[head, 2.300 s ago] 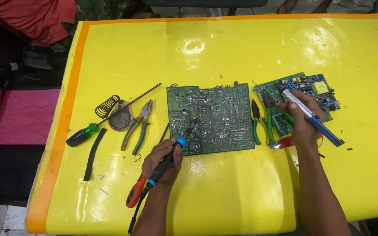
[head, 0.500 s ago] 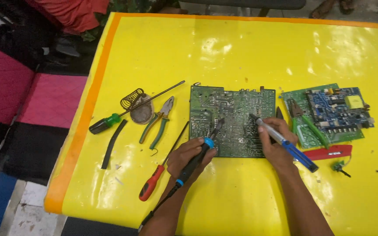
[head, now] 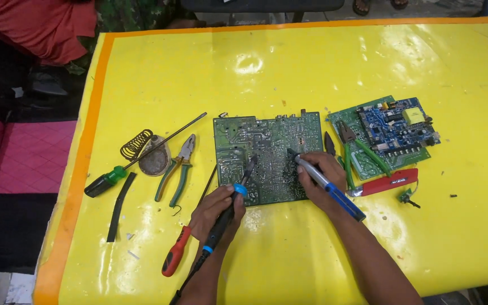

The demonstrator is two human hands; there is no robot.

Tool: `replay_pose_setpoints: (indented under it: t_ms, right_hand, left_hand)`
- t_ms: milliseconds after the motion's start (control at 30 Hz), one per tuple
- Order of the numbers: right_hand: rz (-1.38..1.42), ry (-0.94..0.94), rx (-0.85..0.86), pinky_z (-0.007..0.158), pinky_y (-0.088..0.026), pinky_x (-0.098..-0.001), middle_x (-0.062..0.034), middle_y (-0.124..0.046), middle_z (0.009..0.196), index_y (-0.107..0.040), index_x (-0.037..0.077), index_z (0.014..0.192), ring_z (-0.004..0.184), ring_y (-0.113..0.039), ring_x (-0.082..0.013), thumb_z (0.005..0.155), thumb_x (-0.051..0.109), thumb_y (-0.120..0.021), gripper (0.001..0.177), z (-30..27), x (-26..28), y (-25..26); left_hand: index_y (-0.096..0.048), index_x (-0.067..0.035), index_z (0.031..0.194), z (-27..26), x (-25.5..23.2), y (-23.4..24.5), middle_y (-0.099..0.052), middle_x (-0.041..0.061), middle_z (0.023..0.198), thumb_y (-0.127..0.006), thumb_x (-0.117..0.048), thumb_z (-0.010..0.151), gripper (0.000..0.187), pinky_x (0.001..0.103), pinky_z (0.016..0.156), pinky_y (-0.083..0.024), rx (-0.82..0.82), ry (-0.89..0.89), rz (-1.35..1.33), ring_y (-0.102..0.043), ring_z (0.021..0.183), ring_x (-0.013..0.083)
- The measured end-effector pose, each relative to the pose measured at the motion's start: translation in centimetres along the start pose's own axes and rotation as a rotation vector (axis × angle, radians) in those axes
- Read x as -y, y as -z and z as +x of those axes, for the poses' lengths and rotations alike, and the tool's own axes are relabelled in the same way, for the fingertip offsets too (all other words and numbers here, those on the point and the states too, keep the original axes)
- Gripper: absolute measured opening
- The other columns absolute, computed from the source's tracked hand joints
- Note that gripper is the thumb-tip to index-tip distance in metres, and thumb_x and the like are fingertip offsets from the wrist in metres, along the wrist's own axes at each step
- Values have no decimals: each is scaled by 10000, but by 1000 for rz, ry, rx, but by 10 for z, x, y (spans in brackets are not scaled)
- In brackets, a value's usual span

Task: The person flips a green circuit board over on a yellow table and rubs the surface with their hands. They then use a hot air gun and a soldering iron to work on the board's components.

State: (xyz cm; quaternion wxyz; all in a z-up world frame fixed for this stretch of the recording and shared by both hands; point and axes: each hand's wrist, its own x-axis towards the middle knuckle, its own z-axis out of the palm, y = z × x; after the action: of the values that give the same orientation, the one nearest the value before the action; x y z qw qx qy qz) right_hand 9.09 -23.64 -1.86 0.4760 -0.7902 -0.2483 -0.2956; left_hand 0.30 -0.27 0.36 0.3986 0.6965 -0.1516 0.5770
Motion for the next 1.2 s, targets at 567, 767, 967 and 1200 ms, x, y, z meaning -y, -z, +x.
replay_pose_setpoints:
  t_ms: [567,767,967,1200]
  right_hand:
    - [-109,111,85,817,-600,-399,-164,-748,998,-672,-5,1028,940,-738,-302,987,167,-655,177,1,5,4]
    - [-82,97,120,821,-579,-397,-132,-755,990,-686,16,1011,920,-735,-278,965,166,-671,158,1,8,1]
    - [-133,175,134,851,-553,-422,-131,-752,1024,-703,37,1050,964,-730,-294,959,154,-694,149,5,14,2]
    - [-82,106,124,820,-583,-400,-150,-750,968,-688,7,987,912,-731,-296,938,121,-708,126,2,12,0]
  left_hand:
    - [-570,-37,919,-15,-3,3,-731,162,863,-700,-96,939,145,356,743,-690,17,143,48,-776,761,266]
    - [-546,-28,926,-17,-2,2,-713,167,841,-673,-106,955,152,381,707,-701,-1,110,39,-773,747,296]
    - [-565,-31,914,-22,1,-1,-725,167,844,-704,-101,936,157,380,723,-700,-11,117,25,-777,747,280]
    - [-581,-38,919,-23,-1,-3,-736,161,881,-721,-103,928,154,352,747,-692,8,123,30,-780,783,267]
